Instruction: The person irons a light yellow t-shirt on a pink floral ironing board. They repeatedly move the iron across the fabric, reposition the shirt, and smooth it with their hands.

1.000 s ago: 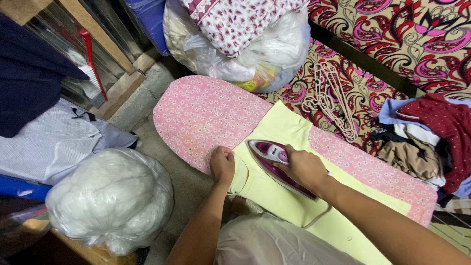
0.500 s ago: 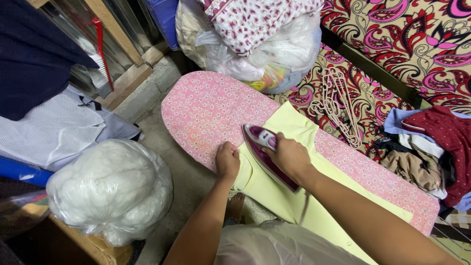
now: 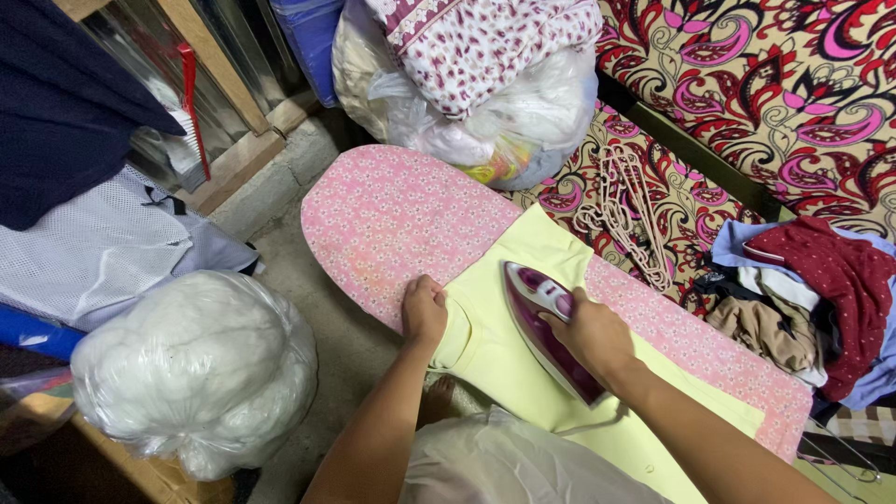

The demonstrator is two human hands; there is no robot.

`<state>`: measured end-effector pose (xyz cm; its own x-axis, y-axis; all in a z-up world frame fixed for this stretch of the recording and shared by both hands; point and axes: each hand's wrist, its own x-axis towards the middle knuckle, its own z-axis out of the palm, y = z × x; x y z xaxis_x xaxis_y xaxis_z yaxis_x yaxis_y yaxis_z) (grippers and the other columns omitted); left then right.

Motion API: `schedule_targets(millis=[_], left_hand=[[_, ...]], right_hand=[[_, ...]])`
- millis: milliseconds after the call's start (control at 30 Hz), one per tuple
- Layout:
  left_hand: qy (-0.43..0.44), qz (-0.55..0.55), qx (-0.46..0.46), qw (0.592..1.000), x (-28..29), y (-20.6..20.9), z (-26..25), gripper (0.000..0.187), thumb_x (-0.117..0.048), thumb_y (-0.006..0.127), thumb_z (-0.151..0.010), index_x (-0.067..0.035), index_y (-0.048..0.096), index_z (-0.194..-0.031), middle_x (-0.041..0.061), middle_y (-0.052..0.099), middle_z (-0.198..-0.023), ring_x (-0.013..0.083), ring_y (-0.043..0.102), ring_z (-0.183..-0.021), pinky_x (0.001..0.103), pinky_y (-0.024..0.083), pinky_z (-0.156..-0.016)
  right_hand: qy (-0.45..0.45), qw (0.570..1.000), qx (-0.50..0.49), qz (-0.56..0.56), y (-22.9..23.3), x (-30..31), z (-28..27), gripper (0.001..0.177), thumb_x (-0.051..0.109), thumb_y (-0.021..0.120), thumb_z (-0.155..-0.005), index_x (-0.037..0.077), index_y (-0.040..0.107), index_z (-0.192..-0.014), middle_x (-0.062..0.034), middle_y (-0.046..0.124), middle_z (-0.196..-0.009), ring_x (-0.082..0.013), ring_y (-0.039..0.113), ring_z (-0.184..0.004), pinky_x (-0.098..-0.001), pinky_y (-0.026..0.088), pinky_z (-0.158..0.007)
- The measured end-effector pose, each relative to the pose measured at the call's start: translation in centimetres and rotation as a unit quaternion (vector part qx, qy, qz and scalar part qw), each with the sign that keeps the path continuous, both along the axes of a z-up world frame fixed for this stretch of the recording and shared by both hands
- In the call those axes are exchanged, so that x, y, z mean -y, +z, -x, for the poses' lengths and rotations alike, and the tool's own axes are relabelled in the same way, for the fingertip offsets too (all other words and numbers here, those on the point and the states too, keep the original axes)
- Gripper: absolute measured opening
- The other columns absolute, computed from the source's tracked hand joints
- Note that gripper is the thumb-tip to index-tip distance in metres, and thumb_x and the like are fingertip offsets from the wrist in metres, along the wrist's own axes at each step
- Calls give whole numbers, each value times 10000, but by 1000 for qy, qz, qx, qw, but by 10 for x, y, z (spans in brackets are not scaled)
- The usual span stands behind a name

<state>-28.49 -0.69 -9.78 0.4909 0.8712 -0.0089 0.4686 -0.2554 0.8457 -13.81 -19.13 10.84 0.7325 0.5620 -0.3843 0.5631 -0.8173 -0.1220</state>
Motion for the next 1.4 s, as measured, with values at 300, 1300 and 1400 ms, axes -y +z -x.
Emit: schedule_targets(millis=[300, 1300, 1400], left_hand=[[11, 17, -18, 1000, -2, 6, -1, 136, -1, 729, -823, -42, 614, -884, 155, 638, -981, 351, 643, -921, 441, 530, -813], [13, 16, -7, 1000, -1, 10, -2, 149, -24, 728, -835, -64, 601, -903, 135, 636, -990, 345, 638, -961, 451, 520, -837], [15, 14, -12, 1000, -5, 15, -3, 149, -29, 731, -837, -62, 603, -905, 141, 634, -986, 357, 629, -967, 462, 509, -845]], right_hand=[[40, 999, -5, 12, 0, -27, -7, 585, 570, 667, -879, 79, 608, -1193, -221, 752, -941, -410, 734, -898, -505, 581, -824], [31, 998, 4, -55, -3, -129, -4, 547, 516, 715, -885, 51, 614, -1156, -227, 738, -985, -418, 721, -939, -503, 573, -831], [32, 998, 1, -60, 0, -147, -10, 547, 511, 723, -878, 52, 617, -1156, -228, 738, -1002, -418, 721, -946, -501, 575, -838]])
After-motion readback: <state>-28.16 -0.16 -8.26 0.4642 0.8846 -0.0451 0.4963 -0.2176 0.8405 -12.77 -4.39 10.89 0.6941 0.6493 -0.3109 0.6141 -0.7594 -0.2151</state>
